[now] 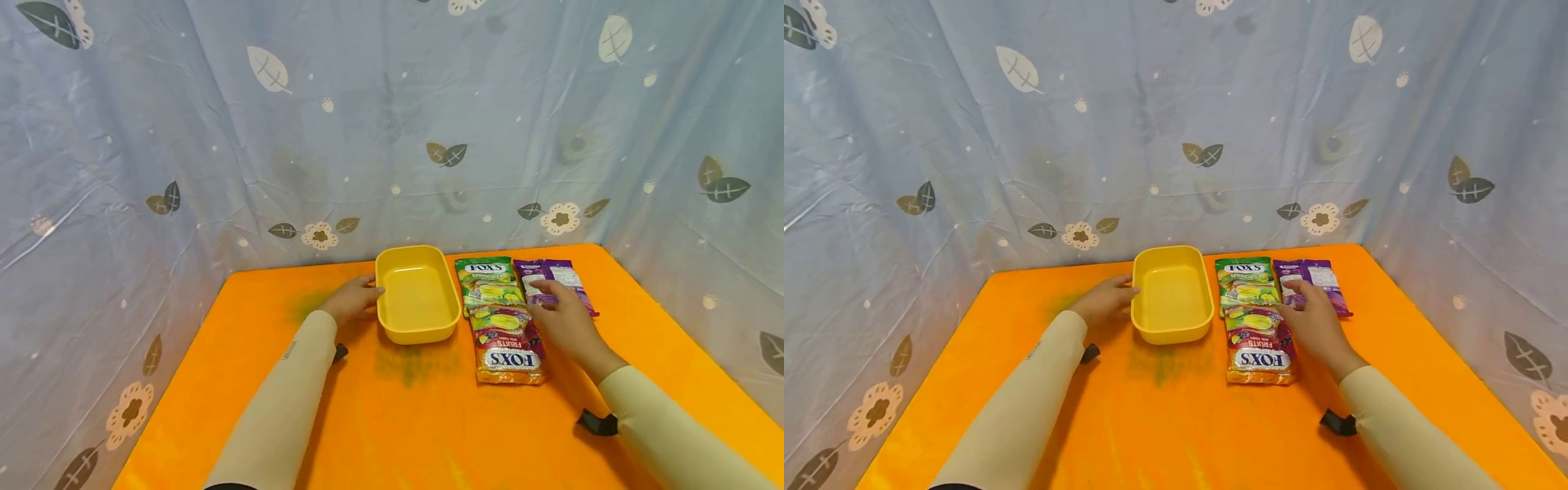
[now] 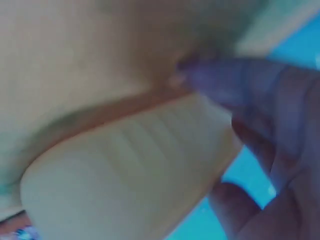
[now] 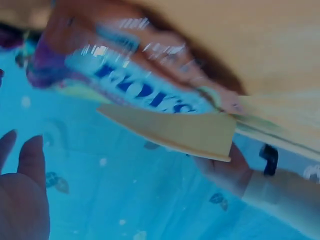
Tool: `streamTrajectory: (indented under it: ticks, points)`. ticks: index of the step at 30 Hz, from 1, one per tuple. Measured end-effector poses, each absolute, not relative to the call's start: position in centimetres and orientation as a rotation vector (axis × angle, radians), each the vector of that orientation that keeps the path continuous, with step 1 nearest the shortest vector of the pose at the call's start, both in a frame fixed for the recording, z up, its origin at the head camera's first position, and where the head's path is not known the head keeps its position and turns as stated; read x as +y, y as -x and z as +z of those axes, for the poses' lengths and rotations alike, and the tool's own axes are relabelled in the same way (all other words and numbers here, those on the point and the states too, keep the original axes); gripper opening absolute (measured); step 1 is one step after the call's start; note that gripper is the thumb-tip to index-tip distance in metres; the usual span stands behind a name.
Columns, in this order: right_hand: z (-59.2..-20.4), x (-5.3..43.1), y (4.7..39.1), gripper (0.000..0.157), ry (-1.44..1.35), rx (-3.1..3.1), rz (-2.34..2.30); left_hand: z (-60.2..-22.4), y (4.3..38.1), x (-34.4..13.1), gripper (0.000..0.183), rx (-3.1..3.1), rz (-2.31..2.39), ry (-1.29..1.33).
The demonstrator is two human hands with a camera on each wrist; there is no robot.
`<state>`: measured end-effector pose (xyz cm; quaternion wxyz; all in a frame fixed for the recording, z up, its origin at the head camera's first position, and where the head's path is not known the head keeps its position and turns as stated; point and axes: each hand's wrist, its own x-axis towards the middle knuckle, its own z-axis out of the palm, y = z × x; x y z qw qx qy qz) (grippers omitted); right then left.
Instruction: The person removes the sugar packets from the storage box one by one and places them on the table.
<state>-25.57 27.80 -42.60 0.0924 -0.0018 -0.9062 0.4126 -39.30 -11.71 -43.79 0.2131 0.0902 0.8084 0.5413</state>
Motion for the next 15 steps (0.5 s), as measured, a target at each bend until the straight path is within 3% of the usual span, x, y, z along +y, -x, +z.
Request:
streamTrajectory:
  ticks: [6, 15]
  points:
    - [-40.8, 26.0, 28.5, 0.069, -0.172, -2.745, 0.848, -42.0, 39.6, -11.3, 0.067, 2.84, 0.788, -0.39]
    - [-38.6, 22.1, 35.0, 0.082, -0.325, -2.875, 0.33, -40.0, 42.9, -11.6, 0.068, 3.229, 0.347, -0.621]
